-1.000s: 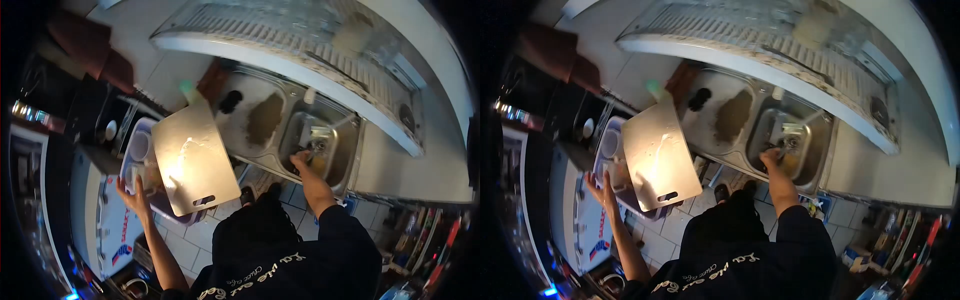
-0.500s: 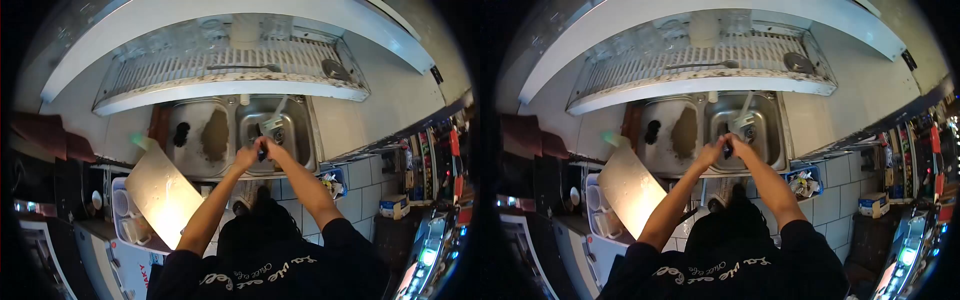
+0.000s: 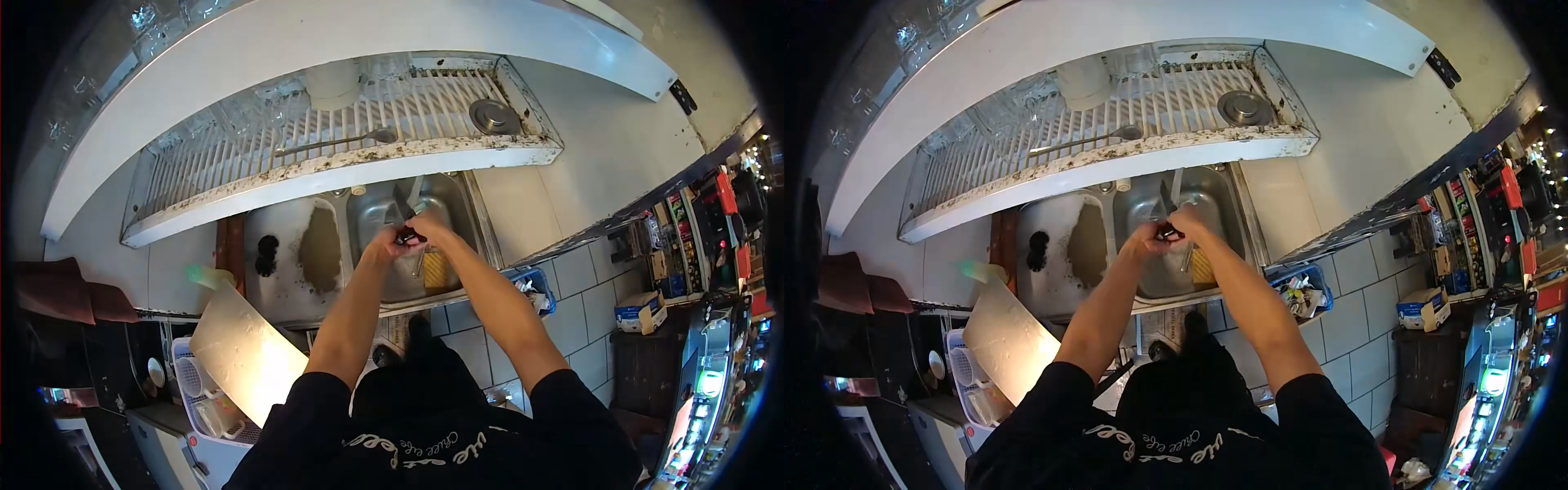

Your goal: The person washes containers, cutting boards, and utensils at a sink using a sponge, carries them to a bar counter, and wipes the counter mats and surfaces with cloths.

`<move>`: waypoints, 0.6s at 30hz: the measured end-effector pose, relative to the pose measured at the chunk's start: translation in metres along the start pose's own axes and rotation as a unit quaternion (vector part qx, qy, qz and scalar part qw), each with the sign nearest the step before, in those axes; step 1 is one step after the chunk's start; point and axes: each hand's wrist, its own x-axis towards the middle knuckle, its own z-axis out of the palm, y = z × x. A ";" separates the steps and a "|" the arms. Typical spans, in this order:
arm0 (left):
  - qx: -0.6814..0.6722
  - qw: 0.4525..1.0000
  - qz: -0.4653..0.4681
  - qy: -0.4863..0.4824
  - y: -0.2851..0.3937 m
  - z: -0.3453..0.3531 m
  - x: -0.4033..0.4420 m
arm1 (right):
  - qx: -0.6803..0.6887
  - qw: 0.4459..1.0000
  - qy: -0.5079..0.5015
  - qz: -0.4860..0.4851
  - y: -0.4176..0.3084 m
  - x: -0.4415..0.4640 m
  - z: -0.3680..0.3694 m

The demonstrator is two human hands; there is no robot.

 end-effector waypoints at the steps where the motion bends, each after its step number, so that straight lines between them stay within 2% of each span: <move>1: -0.004 1.000 -0.004 -0.003 0.003 0.002 0.002 | -0.001 1.000 -0.010 0.006 0.002 0.010 -0.001; 7: -0.021 1.000 -0.017 -0.003 0.017 0.006 0.014 | -0.148 0.987 -0.060 0.019 -0.024 0.020 -0.003; 10: -0.060 0.998 -0.016 0.010 0.021 0.003 0.013 | -0.374 0.920 -0.012 -0.119 -0.010 0.042 -0.009; 12: -0.094 0.995 -0.013 0.020 0.024 0.002 0.011 | -0.444 0.882 0.004 -0.160 -0.003 0.045 -0.016; 15: -0.145 0.989 -0.001 0.030 0.033 0.005 0.014 | -0.302 0.931 -0.062 -0.193 -0.002 0.048 -0.024; 18: -0.143 0.990 -0.011 0.009 0.044 -0.004 0.034 | -0.079 0.975 -0.109 -0.177 -0.001 0.044 -0.031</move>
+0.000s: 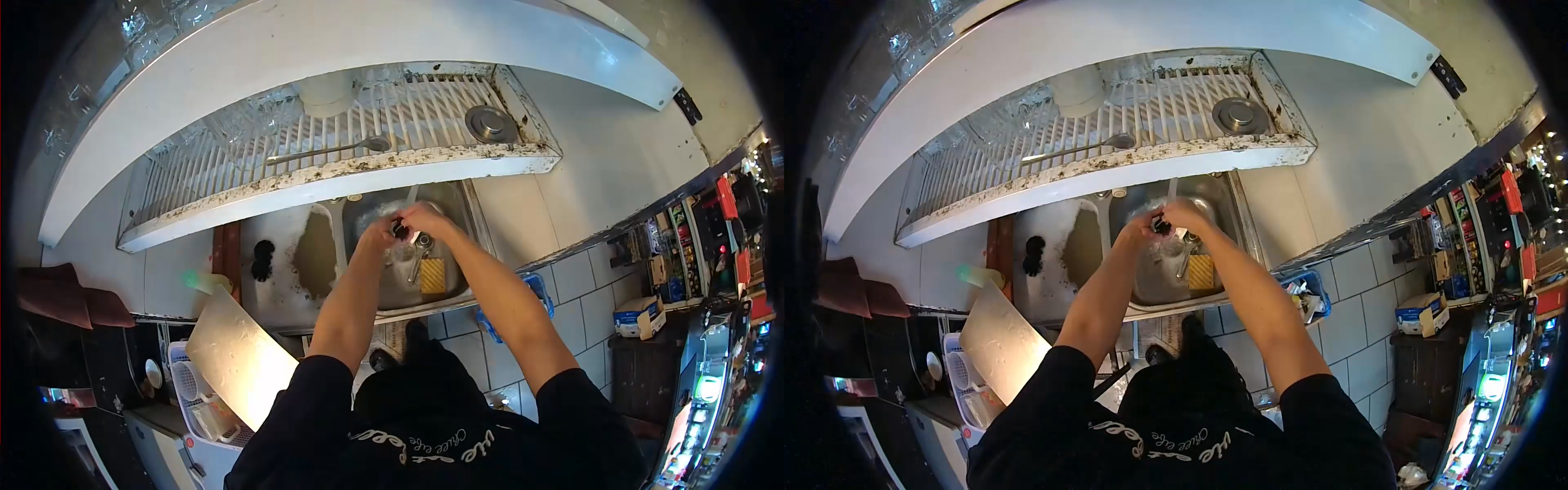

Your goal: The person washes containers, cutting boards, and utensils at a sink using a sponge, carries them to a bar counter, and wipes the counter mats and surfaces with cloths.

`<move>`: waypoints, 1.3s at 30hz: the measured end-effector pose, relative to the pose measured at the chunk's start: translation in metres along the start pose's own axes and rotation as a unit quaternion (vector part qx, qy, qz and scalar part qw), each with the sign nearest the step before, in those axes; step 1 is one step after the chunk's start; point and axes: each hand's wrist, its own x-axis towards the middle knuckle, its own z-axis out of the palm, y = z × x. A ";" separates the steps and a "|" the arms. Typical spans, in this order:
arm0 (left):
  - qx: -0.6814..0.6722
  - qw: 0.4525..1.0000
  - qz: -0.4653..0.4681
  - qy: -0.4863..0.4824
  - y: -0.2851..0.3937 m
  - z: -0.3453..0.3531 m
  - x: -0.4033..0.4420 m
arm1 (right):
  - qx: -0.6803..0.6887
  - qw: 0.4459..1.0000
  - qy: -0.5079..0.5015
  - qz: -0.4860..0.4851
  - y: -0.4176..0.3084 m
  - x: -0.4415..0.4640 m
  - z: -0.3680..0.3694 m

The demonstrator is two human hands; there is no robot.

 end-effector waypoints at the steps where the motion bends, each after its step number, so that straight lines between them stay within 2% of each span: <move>1: 0.015 0.999 -0.026 -0.018 0.014 -0.012 0.018 | 0.044 0.999 0.013 -0.003 -0.001 0.000 -0.003; 2: 0.034 0.996 -0.070 -0.049 0.036 -0.031 0.042 | 0.070 0.997 0.034 -0.006 -0.003 0.001 -0.005; 3: 0.064 0.979 -0.160 -0.104 0.077 -0.069 0.091 | 0.089 0.994 0.057 -0.009 -0.006 0.003 -0.006; 4: 0.040 0.994 -0.082 -0.063 0.046 -0.043 0.061 | 0.101 0.992 0.077 -0.013 -0.009 0.005 -0.010; 6: 0.016 0.999 0.002 -0.028 0.013 -0.011 0.029 | 0.133 0.988 0.070 -0.025 -0.014 0.009 -0.019; 13: -0.018 0.995 0.084 -0.052 0.009 0.023 0.014 | 0.181 0.979 -0.082 -0.043 -0.036 0.008 -0.056; 19: -0.028 0.990 0.121 -0.067 0.011 0.035 0.007 | 0.177 0.973 -0.146 -0.034 -0.045 0.006 -0.064; 22: 0.014 0.988 0.147 -0.048 0.007 0.036 0.003 | 0.182 0.971 -0.154 -0.028 -0.045 0.007 -0.063; 25: 0.132 0.978 0.164 0.001 0.002 0.030 -0.004 | 0.189 0.971 -0.142 -0.025 -0.044 0.008 -0.062; 28: 0.384 0.907 0.149 0.081 -0.009 0.016 -0.025 | 0.203 0.972 -0.118 -0.021 -0.037 0.010 -0.057; 32: 0.698 0.698 0.092 0.134 -0.025 0.007 -0.066 | 0.223 0.973 -0.063 -0.007 -0.026 0.014 -0.049; 35: 0.814 0.564 0.065 0.123 -0.029 0.014 -0.110 | 0.236 0.971 -0.025 0.017 -0.007 0.015 -0.041; 39: 0.865 0.470 0.094 0.148 -0.040 0.025 -0.192 | 0.198 0.976 -0.004 0.085 0.037 0.009 -0.017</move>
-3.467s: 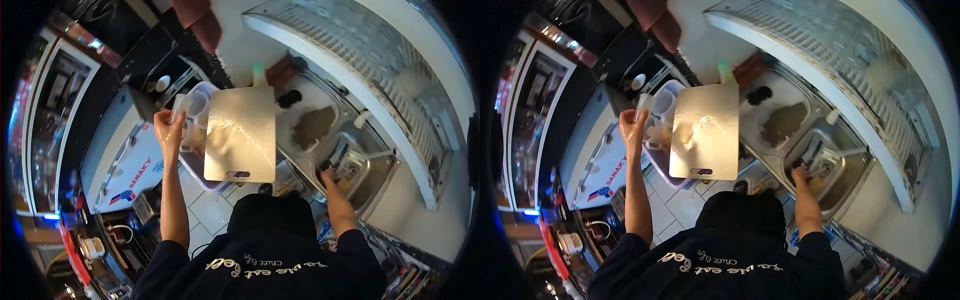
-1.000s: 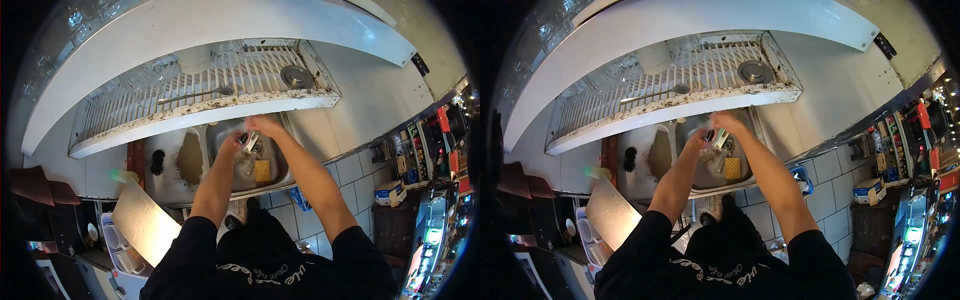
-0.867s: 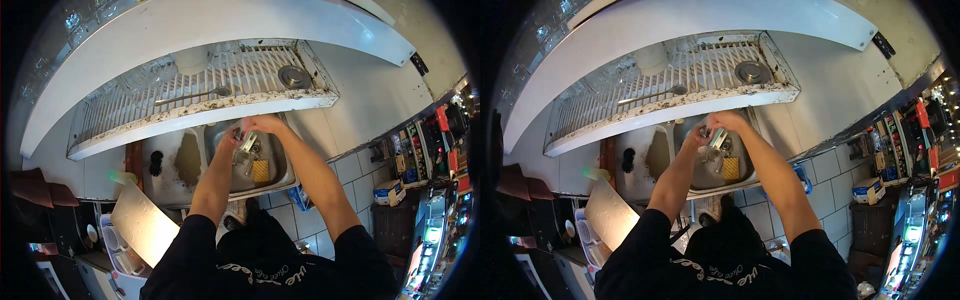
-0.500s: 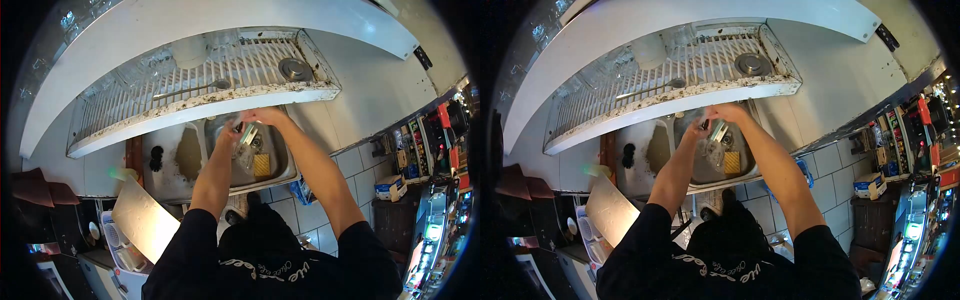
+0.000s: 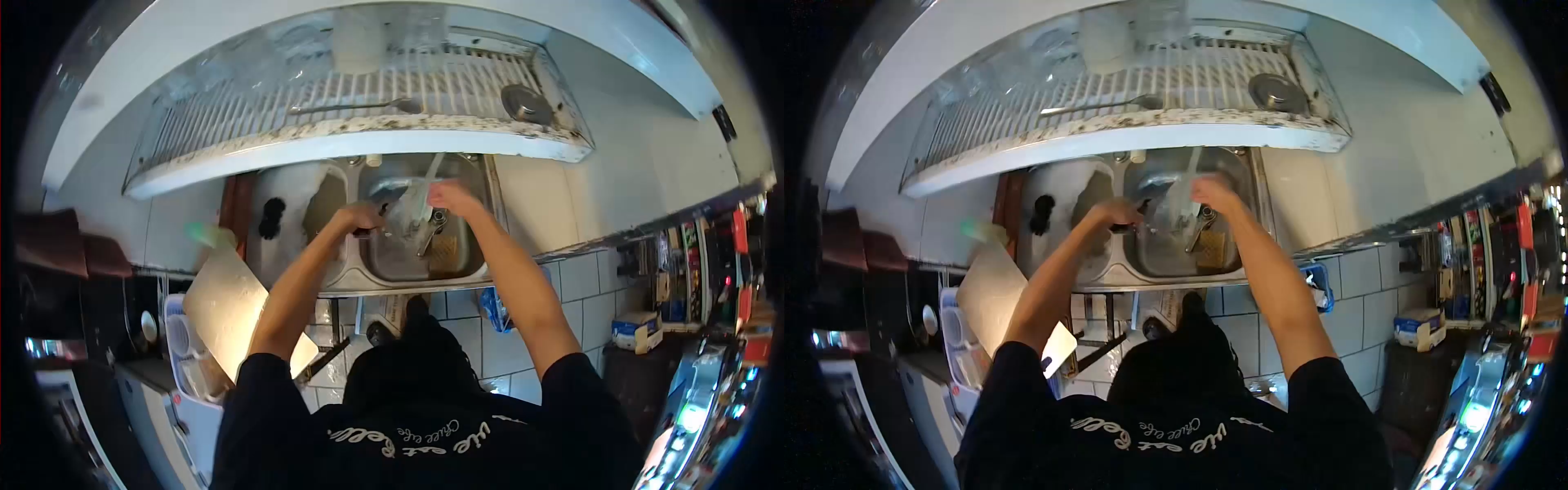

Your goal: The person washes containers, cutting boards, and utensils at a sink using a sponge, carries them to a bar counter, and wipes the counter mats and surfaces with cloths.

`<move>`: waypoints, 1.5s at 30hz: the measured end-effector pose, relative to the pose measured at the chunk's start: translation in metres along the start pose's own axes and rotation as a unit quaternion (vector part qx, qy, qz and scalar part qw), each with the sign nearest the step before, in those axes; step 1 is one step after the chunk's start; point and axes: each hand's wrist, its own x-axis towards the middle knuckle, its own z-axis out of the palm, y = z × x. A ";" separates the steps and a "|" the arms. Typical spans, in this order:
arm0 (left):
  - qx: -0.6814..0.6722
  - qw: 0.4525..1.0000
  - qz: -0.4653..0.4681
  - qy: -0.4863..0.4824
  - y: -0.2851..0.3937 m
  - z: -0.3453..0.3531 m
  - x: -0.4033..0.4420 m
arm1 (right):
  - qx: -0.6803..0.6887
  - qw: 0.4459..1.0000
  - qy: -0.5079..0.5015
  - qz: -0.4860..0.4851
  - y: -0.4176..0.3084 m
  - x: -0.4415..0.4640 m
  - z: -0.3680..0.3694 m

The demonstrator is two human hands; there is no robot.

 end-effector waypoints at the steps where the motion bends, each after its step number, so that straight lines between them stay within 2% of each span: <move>1: 0.017 1.000 0.001 0.020 0.000 -0.003 -0.024 | -0.021 0.999 0.008 0.022 0.018 0.000 0.002; 4: 0.176 0.977 0.001 0.121 -0.005 -0.023 -0.123 | -0.130 0.987 0.037 0.086 0.074 -0.001 -0.002; 6: 0.055 0.991 -0.076 0.097 -0.018 -0.029 -0.192 | -0.225 0.966 0.058 0.115 0.111 -0.007 -0.007; 7: 0.041 0.989 -0.095 0.110 -0.023 -0.031 -0.232 | -0.269 0.952 0.070 0.126 0.127 -0.012 -0.008; 9: -0.094 0.986 -0.091 0.100 -0.034 -0.028 -0.307 | -0.333 0.926 0.086 0.152 0.151 -0.029 -0.011; 13: -0.164 0.958 -0.098 0.215 -0.093 0.011 -0.427 | -0.440 0.874 0.042 0.201 0.181 -0.033 -0.011; 15: -0.213 0.931 -0.132 0.264 -0.088 0.025 -0.476 | -0.482 0.851 0.015 0.210 0.187 -0.027 -0.006; 18: -0.338 0.871 -0.170 0.315 -0.124 0.049 -0.533 | -0.536 0.816 -0.001 0.217 0.190 -0.016 0.004; 23: -0.422 0.793 -0.238 0.369 -0.178 0.069 -0.581 | -0.599 0.764 0.001 0.239 0.194 -0.003 0.015; 27: -0.435 0.774 -0.290 0.357 -0.221 0.073 -0.592 | -0.619 0.744 -0.002 0.252 0.193 0.000 0.015; 32: -0.400 0.792 -0.330 0.324 -0.232 0.049 -0.590 | -0.612 0.754 -0.014 0.237 0.176 0.000 0.008; 35: -0.369 0.811 -0.333 0.307 -0.223 0.034 -0.584 | -0.576 0.789 -0.032 0.211 0.152 0.003 0.002; 39: -0.296 0.849 -0.371 0.232 -0.196 0.016 -0.582 | -0.494 0.849 -0.056 0.177 0.108 0.008 0.003; 45: -0.342 0.836 -0.351 0.247 -0.220 0.011 -0.590 | -0.404 0.902 -0.072 0.135 0.054 0.005 0.001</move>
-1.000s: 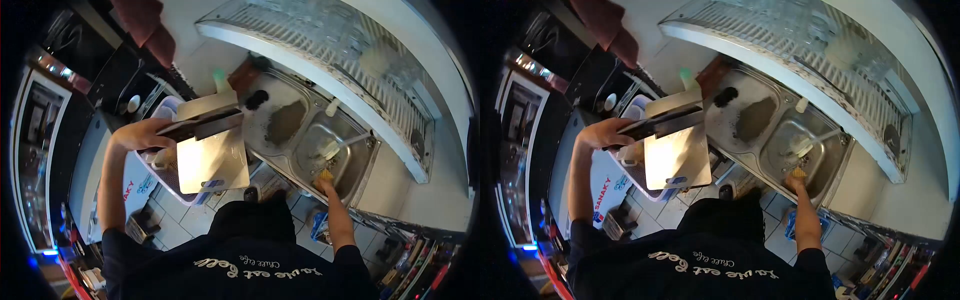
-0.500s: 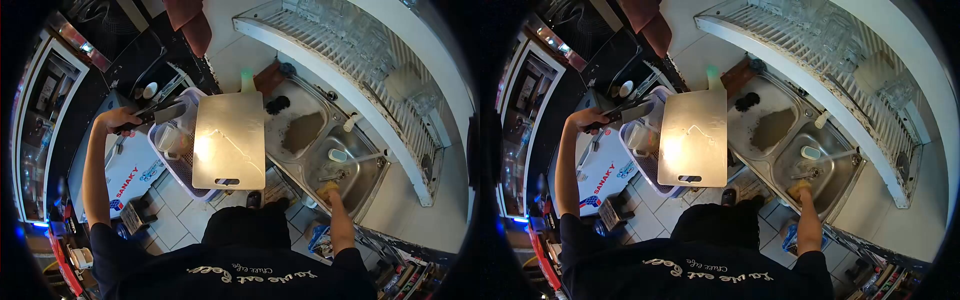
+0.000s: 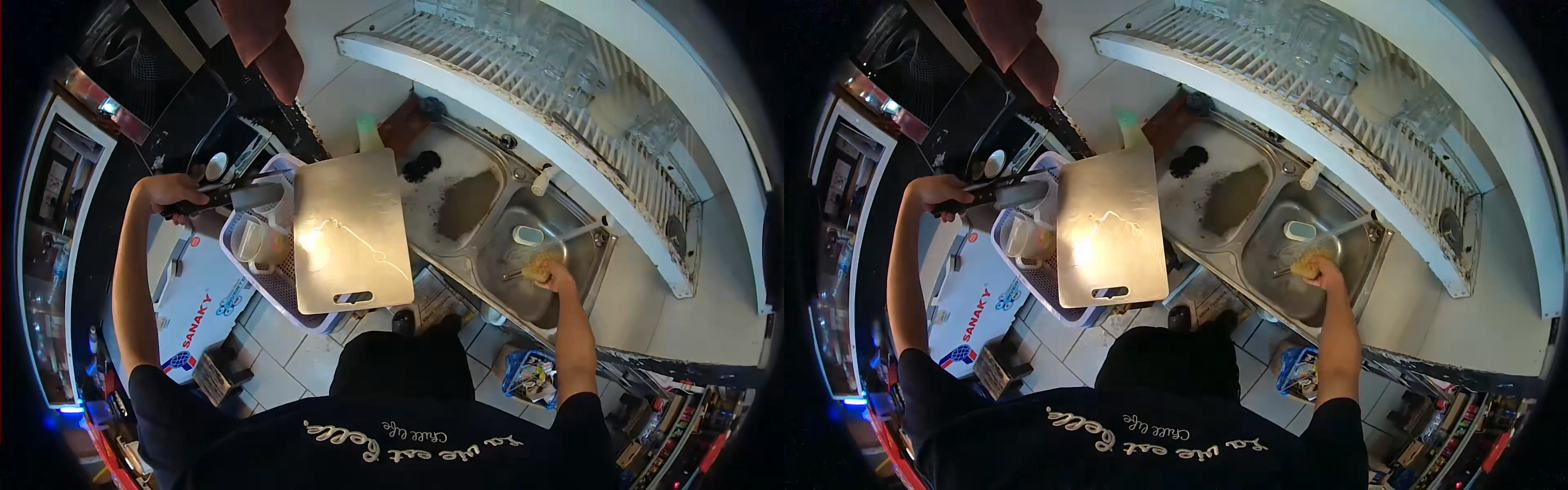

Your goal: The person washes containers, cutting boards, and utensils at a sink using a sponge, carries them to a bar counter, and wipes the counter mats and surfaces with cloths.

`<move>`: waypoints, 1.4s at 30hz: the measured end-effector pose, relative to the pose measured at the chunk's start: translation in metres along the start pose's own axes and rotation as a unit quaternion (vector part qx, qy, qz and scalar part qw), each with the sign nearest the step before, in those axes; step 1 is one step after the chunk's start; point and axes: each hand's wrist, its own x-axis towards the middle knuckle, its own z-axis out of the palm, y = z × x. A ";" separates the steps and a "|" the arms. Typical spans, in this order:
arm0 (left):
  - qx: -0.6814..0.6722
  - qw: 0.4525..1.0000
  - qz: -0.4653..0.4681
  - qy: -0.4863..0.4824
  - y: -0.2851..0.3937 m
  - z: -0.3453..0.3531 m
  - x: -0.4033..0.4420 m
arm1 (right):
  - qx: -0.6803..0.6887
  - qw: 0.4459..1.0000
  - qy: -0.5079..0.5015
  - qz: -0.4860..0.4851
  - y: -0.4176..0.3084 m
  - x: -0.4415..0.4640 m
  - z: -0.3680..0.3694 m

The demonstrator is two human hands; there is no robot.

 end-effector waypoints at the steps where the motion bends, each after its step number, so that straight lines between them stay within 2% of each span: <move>1: -0.026 1.000 0.006 0.003 -0.005 0.000 -0.003 | 0.009 1.000 0.001 -0.007 -0.005 -0.003 -0.004; 4: -0.100 0.995 0.020 0.012 -0.018 -0.001 -0.013 | 0.025 0.999 0.007 -0.021 -0.011 -0.009 -0.013; 10: -0.112 0.993 0.021 -0.014 -0.046 -0.002 -0.024 | 0.013 1.000 0.012 -0.019 -0.008 -0.014 -0.018; 17: 0.017 1.000 -0.007 0.011 -0.014 0.000 0.016 | -0.108 0.992 0.065 -0.013 -0.022 0.000 -0.035; 18: 0.017 0.998 -0.039 -0.046 -0.011 -0.009 0.039 | -0.138 0.987 0.080 -0.013 -0.026 0.004 -0.037; 20: 0.039 0.992 -0.076 -0.096 0.004 -0.011 0.068 | -0.194 0.975 0.111 -0.013 -0.034 0.013 -0.044; 25: 0.154 0.981 -0.100 -0.060 0.056 0.020 0.101 | -0.275 0.946 0.160 -0.055 -0.034 0.022 -0.047; 28: 0.262 0.956 -0.123 -0.045 0.092 0.043 0.075 | -0.298 0.942 0.143 -0.065 -0.013 0.014 -0.041; 30: 0.402 0.914 0.034 -0.053 0.056 0.016 0.110 | -0.315 0.941 0.116 -0.049 0.008 0.005 -0.031; 33: 0.154 0.986 -0.069 -0.013 0.056 0.015 0.085 | -0.344 0.936 0.070 -0.031 0.031 0.003 -0.010; 35: 0.107 0.994 -0.023 0.009 0.043 0.013 0.080 | -0.352 0.932 0.063 -0.050 0.032 0.011 0.007; 37: 0.105 0.994 -0.014 0.006 0.034 0.017 0.072 | -0.269 0.954 0.080 -0.106 0.014 0.017 0.020; 38: 0.093 0.996 0.008 0.006 0.031 0.021 0.066 | -0.184 0.970 0.083 -0.134 0.000 0.017 0.025; 39: 0.081 0.996 0.030 0.006 0.029 0.025 0.062 | 0.002 0.985 0.068 -0.161 -0.020 0.010 0.032; 40: 0.051 0.998 0.026 0.022 0.025 0.028 0.058 | 0.187 0.964 0.052 -0.183 -0.041 0.001 0.038; 41: 0.020 0.999 0.022 0.037 0.022 0.030 0.054 | 0.365 0.909 0.033 -0.199 -0.062 -0.008 0.043; 42: 0.020 0.999 0.025 0.037 0.018 0.033 0.054 | 0.402 0.889 0.026 -0.220 -0.085 -0.012 0.047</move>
